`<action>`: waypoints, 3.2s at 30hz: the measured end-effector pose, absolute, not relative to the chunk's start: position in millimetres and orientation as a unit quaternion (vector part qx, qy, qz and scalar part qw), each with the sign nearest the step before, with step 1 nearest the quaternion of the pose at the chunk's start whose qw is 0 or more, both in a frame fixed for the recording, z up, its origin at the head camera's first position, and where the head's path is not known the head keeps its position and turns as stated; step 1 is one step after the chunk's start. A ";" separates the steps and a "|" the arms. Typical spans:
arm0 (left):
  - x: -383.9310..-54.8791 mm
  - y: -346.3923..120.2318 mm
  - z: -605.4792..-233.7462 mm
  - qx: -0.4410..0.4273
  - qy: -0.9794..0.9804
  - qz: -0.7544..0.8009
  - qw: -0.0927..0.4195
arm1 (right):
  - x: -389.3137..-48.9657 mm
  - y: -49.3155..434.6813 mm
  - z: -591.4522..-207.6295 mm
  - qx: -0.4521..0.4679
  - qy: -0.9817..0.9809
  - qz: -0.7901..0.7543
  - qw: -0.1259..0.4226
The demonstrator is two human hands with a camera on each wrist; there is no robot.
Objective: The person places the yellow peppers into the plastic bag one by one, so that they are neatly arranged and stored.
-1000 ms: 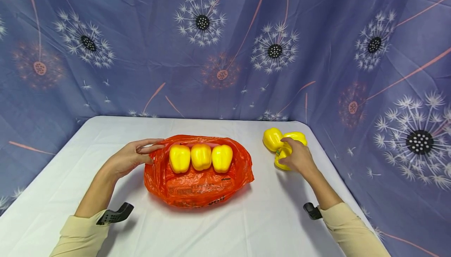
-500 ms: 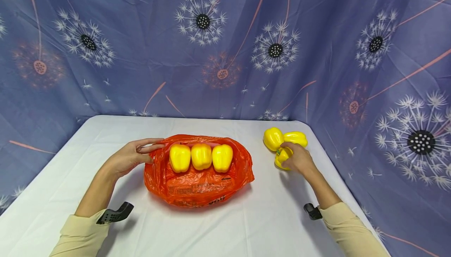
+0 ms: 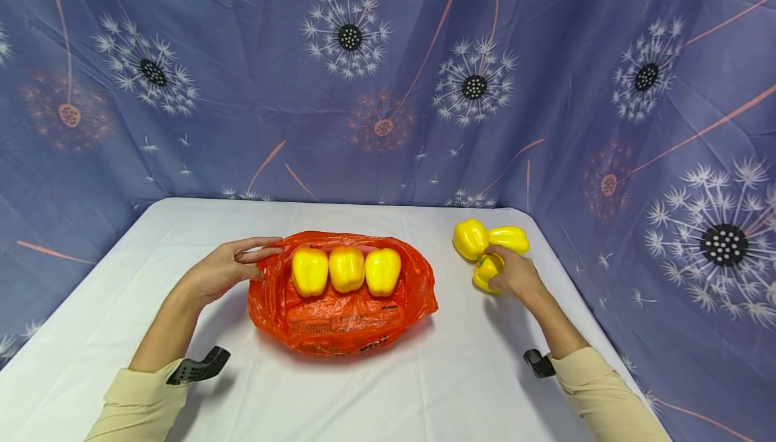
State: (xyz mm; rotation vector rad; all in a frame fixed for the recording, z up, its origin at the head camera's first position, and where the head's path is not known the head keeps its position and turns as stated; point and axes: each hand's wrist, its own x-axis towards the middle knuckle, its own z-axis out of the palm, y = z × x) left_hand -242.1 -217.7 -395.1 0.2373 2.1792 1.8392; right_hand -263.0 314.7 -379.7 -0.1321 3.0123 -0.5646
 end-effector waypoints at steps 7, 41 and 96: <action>-242.3 -218.0 -394.9 0.082 0.755 0.636 0.141 | -262.1 318.4 -379.1 -0.051 0.982 -0.173 0.049; -242.2 -216.5 -394.6 0.075 0.757 0.635 0.139 | -254.4 328.4 -391.8 -0.050 0.981 -0.185 0.019; -241.0 -216.7 -393.9 0.083 0.753 0.637 0.143 | -253.2 266.3 -344.7 -0.101 0.967 -0.212 -0.094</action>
